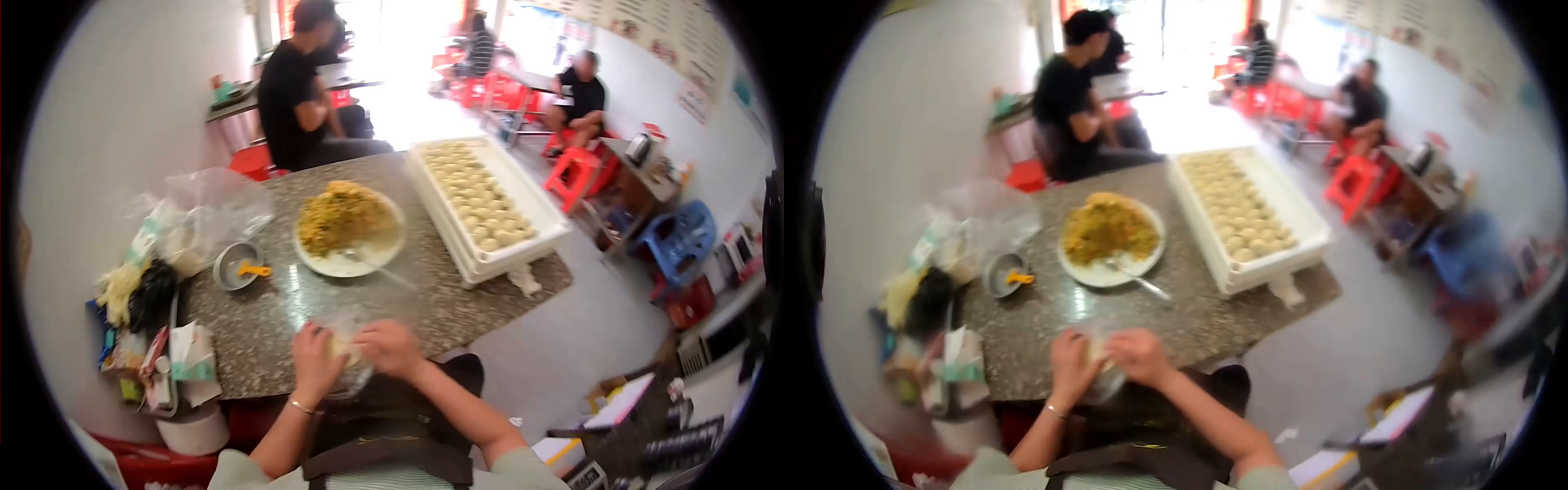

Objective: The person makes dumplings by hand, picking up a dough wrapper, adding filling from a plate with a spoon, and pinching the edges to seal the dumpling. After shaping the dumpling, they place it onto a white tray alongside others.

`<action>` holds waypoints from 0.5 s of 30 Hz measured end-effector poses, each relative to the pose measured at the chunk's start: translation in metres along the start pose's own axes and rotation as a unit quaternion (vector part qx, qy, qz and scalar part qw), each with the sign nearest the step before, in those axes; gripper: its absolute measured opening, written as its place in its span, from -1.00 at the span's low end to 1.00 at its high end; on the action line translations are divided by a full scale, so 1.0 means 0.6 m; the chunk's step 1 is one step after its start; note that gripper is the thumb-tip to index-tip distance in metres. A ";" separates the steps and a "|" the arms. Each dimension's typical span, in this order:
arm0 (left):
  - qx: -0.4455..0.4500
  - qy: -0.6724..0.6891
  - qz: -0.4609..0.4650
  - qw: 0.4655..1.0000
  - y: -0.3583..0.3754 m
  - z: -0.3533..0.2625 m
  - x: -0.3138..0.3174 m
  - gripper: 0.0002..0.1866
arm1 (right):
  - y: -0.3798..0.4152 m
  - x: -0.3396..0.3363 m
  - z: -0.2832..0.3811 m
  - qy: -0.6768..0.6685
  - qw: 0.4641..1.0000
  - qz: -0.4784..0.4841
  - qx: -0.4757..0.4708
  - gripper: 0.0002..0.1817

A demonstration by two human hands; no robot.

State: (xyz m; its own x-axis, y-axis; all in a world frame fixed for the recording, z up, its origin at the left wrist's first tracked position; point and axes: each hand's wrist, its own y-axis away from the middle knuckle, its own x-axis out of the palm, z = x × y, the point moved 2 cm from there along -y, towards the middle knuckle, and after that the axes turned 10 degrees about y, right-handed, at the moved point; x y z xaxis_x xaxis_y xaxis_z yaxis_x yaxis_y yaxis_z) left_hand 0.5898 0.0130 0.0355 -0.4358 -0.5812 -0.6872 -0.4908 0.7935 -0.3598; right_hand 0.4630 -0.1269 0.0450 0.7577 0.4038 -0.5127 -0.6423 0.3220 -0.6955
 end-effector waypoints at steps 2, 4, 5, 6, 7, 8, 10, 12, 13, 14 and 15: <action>0.028 0.011 -0.034 0.999 0.007 0.023 -0.002 -0.54 | -0.015 0.037 0.019 -0.004 0.996 0.076 -0.042 -0.76; 0.031 0.037 -0.034 0.998 0.003 0.023 0.004 -0.53 | -0.035 0.045 0.026 0.016 0.996 0.076 -0.048 -0.72; 0.013 0.045 -0.046 0.998 0.005 0.022 0.003 -0.52 | -0.033 0.051 0.005 0.018 0.996 0.086 0.012 -0.73; 0.020 0.049 -0.040 0.998 0.006 0.015 -0.003 -0.52 | -0.028 0.054 -0.012 0.016 0.993 0.097 0.069 -0.73; 0.014 0.063 -0.027 0.998 0.004 0.007 -0.010 -0.50 | -0.023 0.056 -0.026 0.022 0.993 0.092 0.070 -0.73; 0.007 0.075 -0.017 0.997 0.002 0.003 -0.015 -0.49 | -0.023 0.054 -0.034 0.005 0.992 0.081 0.101 -0.73; 0.019 0.068 -0.007 0.997 -0.002 0.009 -0.021 -0.46 | -0.019 0.056 -0.045 -0.014 0.989 0.070 0.126 -0.73; 0.023 0.058 -0.002 0.998 -0.003 0.008 -0.028 -0.43 | -0.021 0.056 -0.040 0.029 0.994 0.053 0.090 -0.73; 0.016 0.047 0.034 0.998 -0.009 0.006 -0.032 -0.42 | -0.021 0.057 -0.038 0.024 0.995 0.057 0.084 -0.73; 0.008 0.035 0.068 0.997 -0.015 0.004 -0.038 -0.41 | -0.019 0.056 -0.041 0.022 0.993 0.057 0.099 -0.73; 0.002 0.028 0.058 0.998 -0.018 -0.002 -0.045 -0.41 | -0.020 0.057 -0.043 0.019 0.992 0.059 0.113 -0.73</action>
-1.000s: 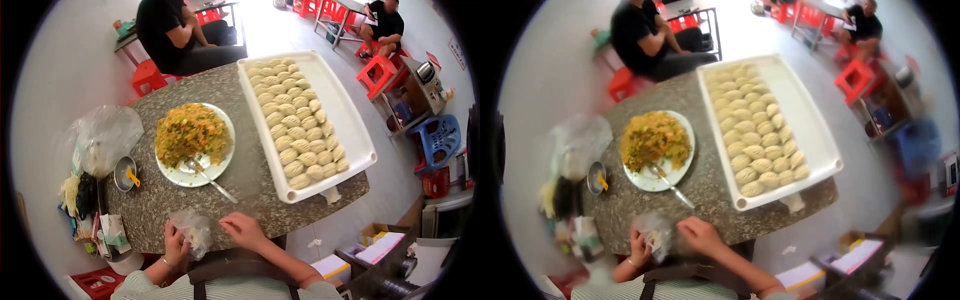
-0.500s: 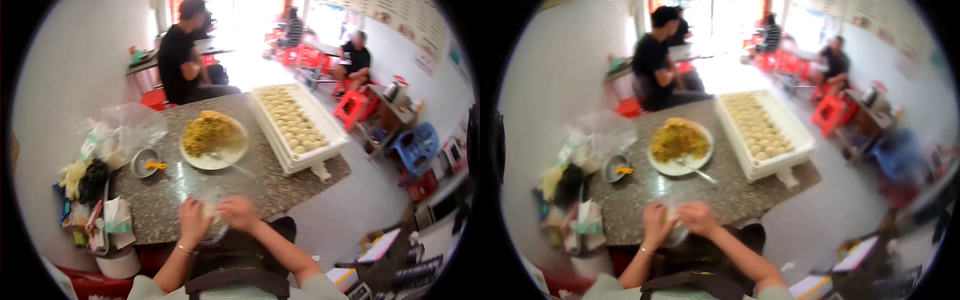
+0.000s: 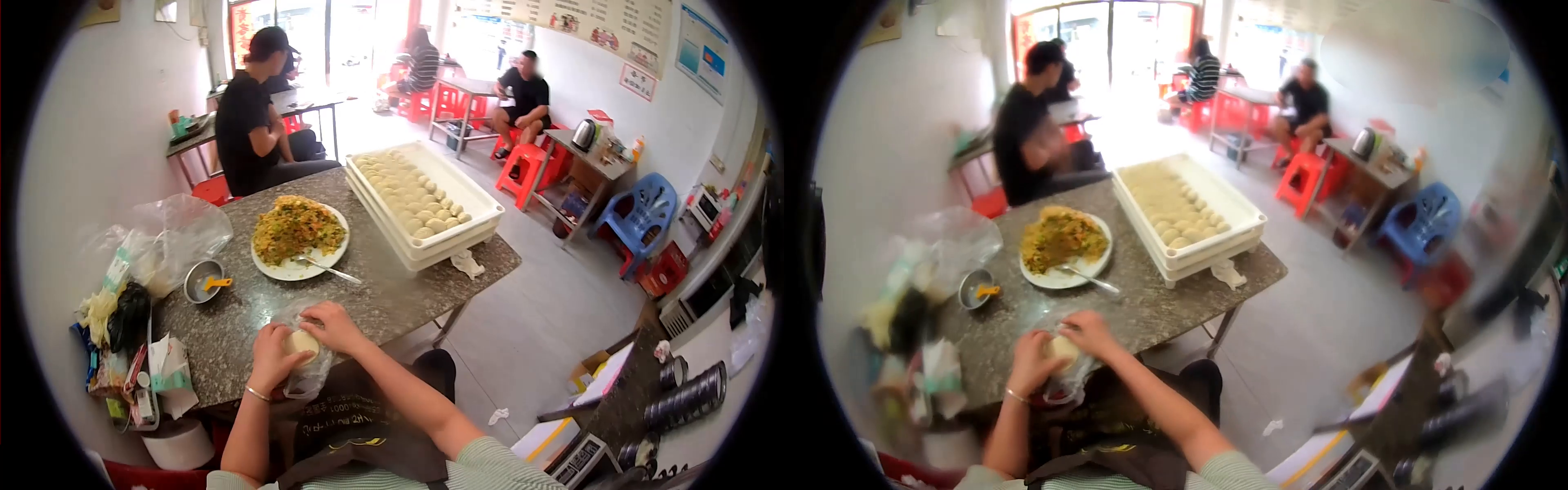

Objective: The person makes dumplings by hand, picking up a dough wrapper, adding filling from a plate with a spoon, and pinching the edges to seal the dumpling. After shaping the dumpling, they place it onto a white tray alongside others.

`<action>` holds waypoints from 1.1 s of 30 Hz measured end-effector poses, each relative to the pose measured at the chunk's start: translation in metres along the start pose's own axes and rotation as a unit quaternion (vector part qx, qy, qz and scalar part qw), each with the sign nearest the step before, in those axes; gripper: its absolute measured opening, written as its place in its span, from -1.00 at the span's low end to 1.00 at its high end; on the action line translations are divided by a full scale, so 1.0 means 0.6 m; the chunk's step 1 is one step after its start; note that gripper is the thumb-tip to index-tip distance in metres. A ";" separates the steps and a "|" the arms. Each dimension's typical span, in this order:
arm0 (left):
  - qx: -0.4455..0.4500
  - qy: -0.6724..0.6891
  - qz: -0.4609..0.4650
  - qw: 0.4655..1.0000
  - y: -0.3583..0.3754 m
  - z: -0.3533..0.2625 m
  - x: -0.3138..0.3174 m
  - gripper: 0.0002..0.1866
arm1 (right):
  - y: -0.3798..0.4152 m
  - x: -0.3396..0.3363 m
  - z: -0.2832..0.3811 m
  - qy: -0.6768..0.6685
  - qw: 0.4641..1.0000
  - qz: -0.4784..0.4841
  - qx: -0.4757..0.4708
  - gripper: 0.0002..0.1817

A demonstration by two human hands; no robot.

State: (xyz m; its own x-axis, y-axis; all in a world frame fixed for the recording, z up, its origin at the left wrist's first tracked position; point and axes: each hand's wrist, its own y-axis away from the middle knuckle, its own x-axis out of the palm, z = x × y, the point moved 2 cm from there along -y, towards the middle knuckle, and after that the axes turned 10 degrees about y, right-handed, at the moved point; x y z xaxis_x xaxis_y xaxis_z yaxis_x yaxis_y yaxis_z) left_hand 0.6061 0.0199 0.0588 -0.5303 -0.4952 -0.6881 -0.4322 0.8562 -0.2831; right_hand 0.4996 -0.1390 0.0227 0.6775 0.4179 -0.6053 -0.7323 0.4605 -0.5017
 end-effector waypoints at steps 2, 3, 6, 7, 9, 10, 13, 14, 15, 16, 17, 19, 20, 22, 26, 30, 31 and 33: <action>-0.039 -0.042 0.033 0.998 -0.007 -0.015 -0.001 -0.41 | -0.002 0.003 -0.004 0.002 1.000 0.006 -0.004 -0.74; -0.008 -0.054 0.006 0.998 -0.008 -0.017 -0.001 -0.41 | -0.001 0.005 -0.007 0.011 1.000 0.008 0.006 -0.75; -0.057 -0.007 0.027 0.998 -0.012 -0.018 -0.001 -0.37 | -0.001 0.008 -0.013 -0.023 1.000 -0.019 -0.001 -0.77; -0.046 0.028 0.023 0.998 -0.009 -0.023 -0.001 -0.37 | 0.000 0.010 -0.015 -0.030 0.999 -0.021 -0.003 -0.77; -0.022 0.052 0.012 0.998 -0.006 -0.026 0.003 -0.39 | 0.005 0.009 -0.015 -0.036 0.999 -0.024 0.029 -0.78; 0.005 0.082 0.000 0.997 -0.006 -0.027 0.006 -0.41 | 0.006 0.009 -0.015 -0.041 0.998 -0.025 0.031 -0.78; 0.044 0.070 -0.080 0.993 -0.014 -0.023 0.017 -0.49 | 0.000 0.006 -0.015 -0.028 0.997 0.005 0.066 -0.78; 0.041 0.069 -0.085 0.993 -0.022 -0.017 0.023 -0.49 | -0.003 0.008 -0.019 -0.036 0.996 0.001 0.087 -0.77; 0.032 0.061 -0.095 0.993 -0.031 -0.007 0.029 -0.50 | -0.002 0.008 -0.018 -0.043 0.993 0.002 0.108 -0.76; 0.017 0.052 -0.109 0.993 -0.034 0.006 0.036 -0.50 | 0.000 0.009 -0.017 -0.046 0.993 0.018 0.104 -0.76; 0.008 0.029 -0.112 0.993 -0.042 0.024 0.047 -0.49 | -0.001 0.001 -0.013 -0.021 0.995 -0.003 0.098 -0.75; 0.021 -0.006 -0.140 0.990 -0.054 0.046 0.061 -0.47 | -0.005 -0.009 -0.003 0.031 0.995 -0.040 0.083 -0.73; 0.045 -0.017 -0.161 0.986 -0.052 0.046 0.064 -0.45 | -0.002 -0.013 -0.001 0.059 0.994 -0.056 0.078 -0.71; 0.021 0.007 -0.126 0.992 -0.048 0.041 0.048 -0.50 | 0.000 -0.009 -0.006 0.092 0.987 -0.073 0.106 -0.73; 0.047 0.118 -0.190 0.974 -0.038 0.042 0.029 -0.56 | -0.003 -0.012 -0.013 0.089 0.987 -0.046 0.127 -0.83; 0.026 0.162 -0.141 0.976 -0.036 0.038 0.021 -0.61 | -0.015 -0.017 0.020 0.086 0.988 -0.127 0.029 -0.70; 0.030 0.211 -0.146 0.966 -0.033 0.053 0.028 -0.61 | -0.014 -0.015 0.023 0.038 0.998 -0.047 0.011 -0.66; 0.035 0.268 -0.136 0.953 -0.032 0.053 0.034 -0.61 | -0.008 -0.014 0.017 0.032 0.999 -0.008 0.028 -0.66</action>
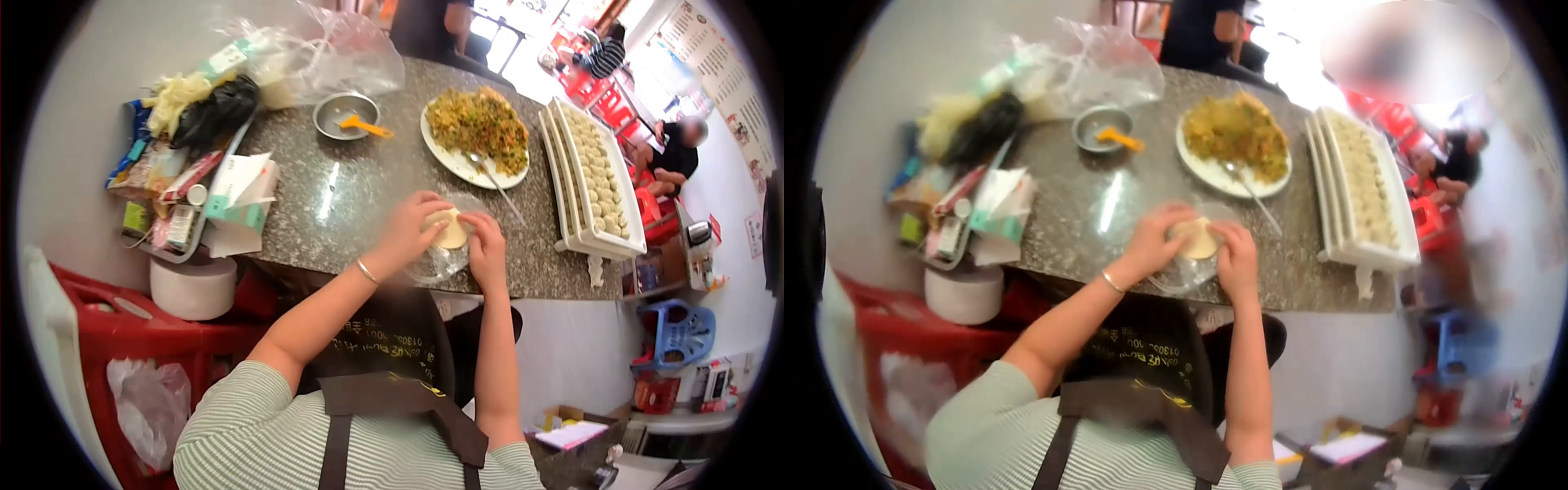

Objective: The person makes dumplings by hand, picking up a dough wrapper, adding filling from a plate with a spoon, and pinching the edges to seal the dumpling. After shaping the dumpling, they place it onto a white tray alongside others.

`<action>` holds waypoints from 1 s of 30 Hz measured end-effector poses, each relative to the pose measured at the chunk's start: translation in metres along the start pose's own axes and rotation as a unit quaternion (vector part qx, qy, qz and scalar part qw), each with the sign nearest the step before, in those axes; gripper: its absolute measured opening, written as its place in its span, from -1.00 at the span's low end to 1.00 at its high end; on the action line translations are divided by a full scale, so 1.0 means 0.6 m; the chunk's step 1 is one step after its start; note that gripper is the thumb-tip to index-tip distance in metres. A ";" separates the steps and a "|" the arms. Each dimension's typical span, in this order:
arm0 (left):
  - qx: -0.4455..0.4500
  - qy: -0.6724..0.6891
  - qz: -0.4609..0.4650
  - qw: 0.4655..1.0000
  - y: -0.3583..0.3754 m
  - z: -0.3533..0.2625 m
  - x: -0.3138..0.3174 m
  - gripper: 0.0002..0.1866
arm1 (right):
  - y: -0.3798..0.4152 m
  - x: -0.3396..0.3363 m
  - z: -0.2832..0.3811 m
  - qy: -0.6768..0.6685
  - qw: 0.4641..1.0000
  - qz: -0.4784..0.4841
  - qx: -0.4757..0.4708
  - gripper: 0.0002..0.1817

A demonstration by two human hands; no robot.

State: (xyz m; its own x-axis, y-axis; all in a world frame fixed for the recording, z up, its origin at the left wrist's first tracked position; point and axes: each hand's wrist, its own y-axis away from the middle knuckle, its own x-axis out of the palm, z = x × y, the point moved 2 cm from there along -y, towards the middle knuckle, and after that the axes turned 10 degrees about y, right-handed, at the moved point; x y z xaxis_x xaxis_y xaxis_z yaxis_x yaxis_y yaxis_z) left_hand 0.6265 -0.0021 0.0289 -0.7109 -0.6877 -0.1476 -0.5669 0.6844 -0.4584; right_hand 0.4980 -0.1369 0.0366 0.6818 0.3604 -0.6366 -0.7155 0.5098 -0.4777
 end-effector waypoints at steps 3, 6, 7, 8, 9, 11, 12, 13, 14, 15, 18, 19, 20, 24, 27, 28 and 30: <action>0.004 -0.135 0.020 0.991 0.004 -0.006 -0.002 -0.56 | 0.001 0.002 -0.005 -0.009 0.999 0.019 0.039 -0.73; -0.040 -0.158 0.029 0.986 0.005 -0.010 0.000 -0.50 | -0.002 0.003 -0.001 -0.010 0.996 0.023 0.089 -0.81; -0.041 -0.164 0.030 0.985 0.005 -0.008 -0.001 -0.47 | -0.002 0.003 -0.001 -0.002 0.994 0.030 0.102 -0.81; -0.041 -0.172 0.029 0.984 0.004 -0.007 -0.001 -0.45 | -0.003 0.002 0.001 0.012 0.995 0.031 0.094 -0.80; -0.050 -0.163 0.034 0.985 0.003 -0.008 -0.002 -0.45 | -0.005 0.001 0.002 0.024 0.996 0.033 0.085 -0.79; -0.041 -0.175 0.033 0.983 0.000 -0.015 -0.004 -0.44 | -0.006 -0.001 0.003 0.031 0.993 0.045 0.101 -0.79; -0.046 -0.172 0.037 0.983 -0.003 -0.017 -0.006 -0.44 | -0.007 -0.002 0.003 0.032 0.993 0.048 0.108 -0.77; -0.051 -0.168 0.042 0.984 -0.003 -0.020 -0.007 -0.45 | -0.007 -0.003 0.005 0.033 0.992 0.050 0.115 -0.77; -0.056 -0.164 0.047 0.984 -0.002 -0.021 -0.006 -0.45 | -0.006 -0.005 0.008 0.023 0.992 0.048 0.117 -0.77; -0.061 -0.163 0.051 0.984 -0.001 -0.019 -0.003 -0.45 | -0.006 -0.006 0.007 0.013 0.992 0.045 0.118 -0.77; -0.067 -0.131 0.064 0.987 -0.001 -0.019 -0.001 -0.47 | -0.008 -0.010 0.010 0.000 0.992 0.036 0.121 -0.72; -0.058 -0.115 0.083 0.988 -0.002 -0.019 0.000 -0.47 | -0.009 -0.011 0.012 -0.007 0.992 0.026 0.122 -0.70; -0.049 -0.099 0.102 0.989 -0.003 -0.020 0.001 -0.47 | -0.010 -0.010 0.009 -0.011 0.992 0.020 0.126 -0.70; -0.084 -0.041 0.124 0.988 -0.009 -0.023 0.001 -0.54 | -0.013 -0.015 -0.002 -0.038 0.995 0.046 0.086 -0.68; -0.070 0.011 0.081 0.994 -0.007 -0.025 0.000 -0.58 | -0.003 -0.032 -0.003 0.000 0.989 0.130 0.073 -0.66; -0.056 -0.036 0.064 0.996 -0.010 -0.024 -0.002 -0.59 | 0.000 -0.037 -0.001 0.035 0.980 0.184 0.065 -0.65; -0.020 -0.129 0.049 0.990 -0.019 -0.029 -0.002 -0.59 | 0.000 -0.053 0.007 0.047 0.968 0.217 0.113 -0.65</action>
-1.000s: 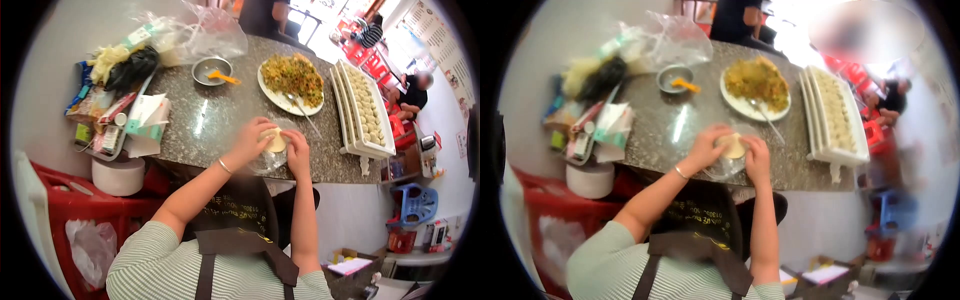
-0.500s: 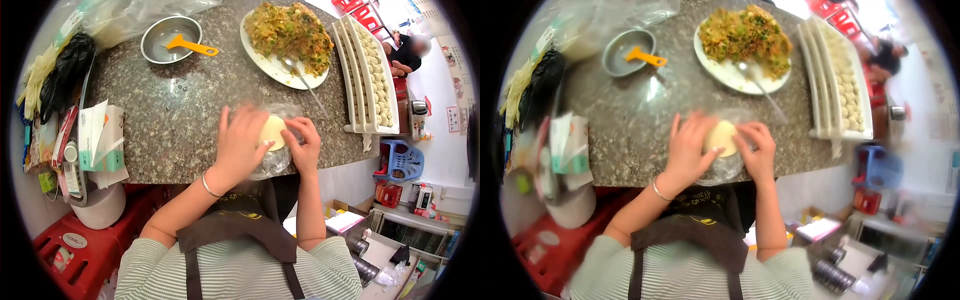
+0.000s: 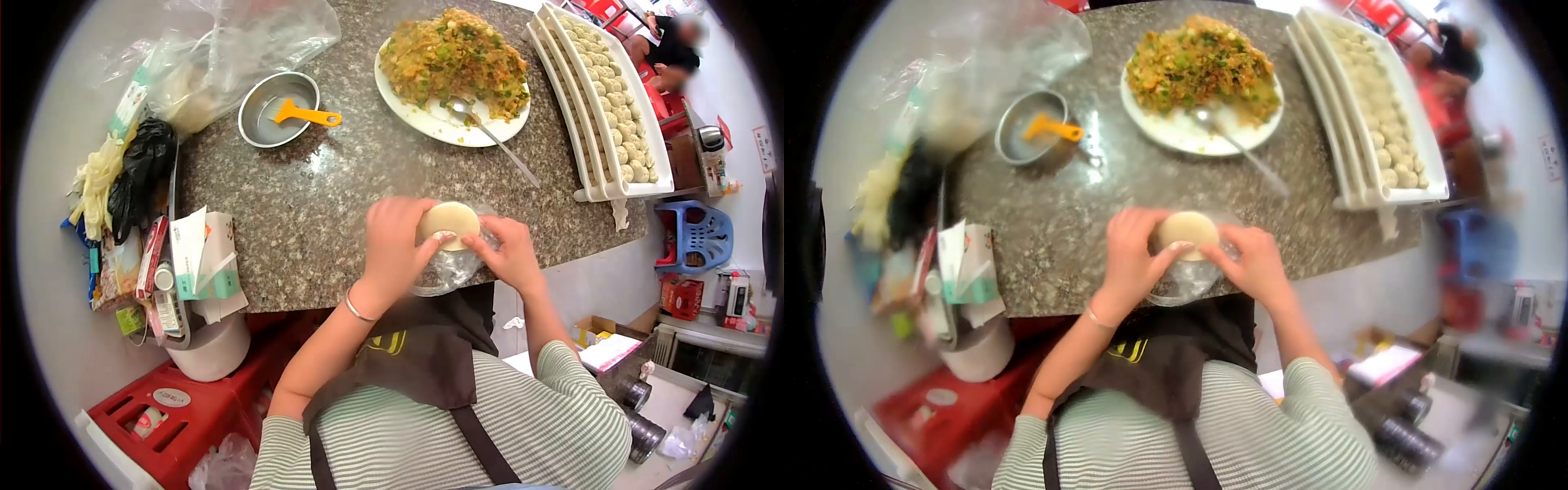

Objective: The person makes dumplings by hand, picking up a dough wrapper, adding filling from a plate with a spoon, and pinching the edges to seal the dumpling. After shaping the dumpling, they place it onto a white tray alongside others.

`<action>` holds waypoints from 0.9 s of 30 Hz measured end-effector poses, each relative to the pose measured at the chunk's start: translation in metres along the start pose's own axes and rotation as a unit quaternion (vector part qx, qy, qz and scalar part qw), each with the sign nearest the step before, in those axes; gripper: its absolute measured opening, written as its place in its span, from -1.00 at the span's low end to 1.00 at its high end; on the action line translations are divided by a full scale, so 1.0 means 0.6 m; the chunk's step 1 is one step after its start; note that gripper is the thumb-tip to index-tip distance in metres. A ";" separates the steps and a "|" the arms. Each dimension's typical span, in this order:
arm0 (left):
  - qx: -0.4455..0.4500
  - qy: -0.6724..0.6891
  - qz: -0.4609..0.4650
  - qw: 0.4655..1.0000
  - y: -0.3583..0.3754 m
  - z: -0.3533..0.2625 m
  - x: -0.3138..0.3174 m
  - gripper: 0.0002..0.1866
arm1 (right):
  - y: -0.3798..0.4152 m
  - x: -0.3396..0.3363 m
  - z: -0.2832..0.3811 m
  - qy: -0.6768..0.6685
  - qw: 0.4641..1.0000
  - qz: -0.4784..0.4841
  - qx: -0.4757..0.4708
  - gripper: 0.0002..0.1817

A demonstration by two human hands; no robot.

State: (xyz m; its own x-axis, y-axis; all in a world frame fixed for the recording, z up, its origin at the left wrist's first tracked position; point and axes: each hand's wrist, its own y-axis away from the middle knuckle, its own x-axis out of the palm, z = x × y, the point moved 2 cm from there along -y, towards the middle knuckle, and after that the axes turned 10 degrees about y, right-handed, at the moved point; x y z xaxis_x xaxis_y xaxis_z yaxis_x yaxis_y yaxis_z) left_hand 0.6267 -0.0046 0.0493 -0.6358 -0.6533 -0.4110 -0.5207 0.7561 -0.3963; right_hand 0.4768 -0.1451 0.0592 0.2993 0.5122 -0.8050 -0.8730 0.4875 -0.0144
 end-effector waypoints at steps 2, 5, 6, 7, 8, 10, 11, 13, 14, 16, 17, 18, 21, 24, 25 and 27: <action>0.025 -0.036 -0.013 0.999 0.000 -0.004 0.004 -0.58 | 0.009 -0.013 -0.005 0.004 0.999 0.014 0.042 -0.62; 0.047 -0.063 -0.028 0.997 -0.004 -0.010 0.012 -0.56 | 0.006 -0.046 -0.015 0.047 0.997 0.037 0.048 -0.67; 0.046 -0.055 -0.027 0.997 -0.006 -0.011 0.014 -0.56 | -0.001 -0.053 -0.004 0.006 0.999 -0.019 0.035 -0.74; 0.048 -0.063 -0.030 0.996 -0.006 -0.009 0.017 -0.56 | -0.010 -0.050 -0.002 0.002 0.999 -0.021 0.028 -0.74; 0.056 -0.059 -0.017 0.997 -0.005 -0.005 0.022 -0.54 | -0.021 -0.050 0.003 -0.025 0.997 -0.066 -0.025 -0.77; 0.063 -0.064 -0.004 0.996 -0.003 -0.016 0.033 -0.52 | -0.039 -0.044 0.006 -0.023 0.985 -0.130 -0.114 -0.83; 0.044 -0.048 0.016 0.998 -0.005 -0.026 0.038 -0.50 | -0.038 -0.041 0.000 -0.030 0.984 -0.131 -0.118 -0.83; 0.026 -0.039 0.035 0.998 -0.011 -0.034 0.049 -0.48 | -0.040 -0.041 -0.011 -0.032 0.985 -0.113 -0.128 -0.86; 0.027 -0.041 0.035 0.998 -0.011 -0.036 0.057 -0.48 | -0.037 -0.043 -0.018 -0.037 0.985 -0.119 -0.119 -0.87; 0.022 -0.047 0.041 0.998 -0.008 -0.042 0.070 -0.48 | -0.030 -0.038 -0.035 -0.056 0.984 -0.124 -0.114 -0.87; -0.011 -0.026 0.050 0.998 -0.009 -0.048 0.073 -0.49 | -0.026 -0.037 -0.043 -0.067 0.983 -0.129 -0.109 -0.86; -0.043 -0.005 0.057 0.997 -0.012 -0.050 0.076 -0.49 | -0.024 -0.039 -0.048 -0.072 0.983 -0.129 -0.109 -0.86; -0.023 -0.008 0.052 0.998 -0.015 -0.043 0.083 -0.50 | -0.019 -0.044 -0.051 -0.062 0.975 -0.144 -0.157 -0.85; -0.022 -0.022 0.071 0.997 -0.016 -0.040 0.085 -0.46 | -0.016 -0.035 -0.063 -0.034 0.974 -0.185 -0.126 -0.82; -0.025 -0.020 0.067 0.997 -0.018 -0.039 0.085 -0.46 | -0.015 -0.035 -0.067 -0.033 0.975 -0.180 -0.128 -0.82; -0.001 -0.019 0.063 0.998 -0.021 -0.042 0.083 -0.52 | -0.013 -0.035 -0.066 -0.005 0.960 -0.188 -0.210 -0.82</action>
State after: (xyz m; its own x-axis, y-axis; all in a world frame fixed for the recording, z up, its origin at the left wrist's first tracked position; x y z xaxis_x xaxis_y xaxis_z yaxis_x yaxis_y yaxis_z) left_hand 0.5873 -0.0456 0.0542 -0.6745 -0.5533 -0.4888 -0.4388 0.8329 -0.3374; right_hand 0.4619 -0.1876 0.0530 0.6255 0.3635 -0.6904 -0.7800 0.3132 -0.5417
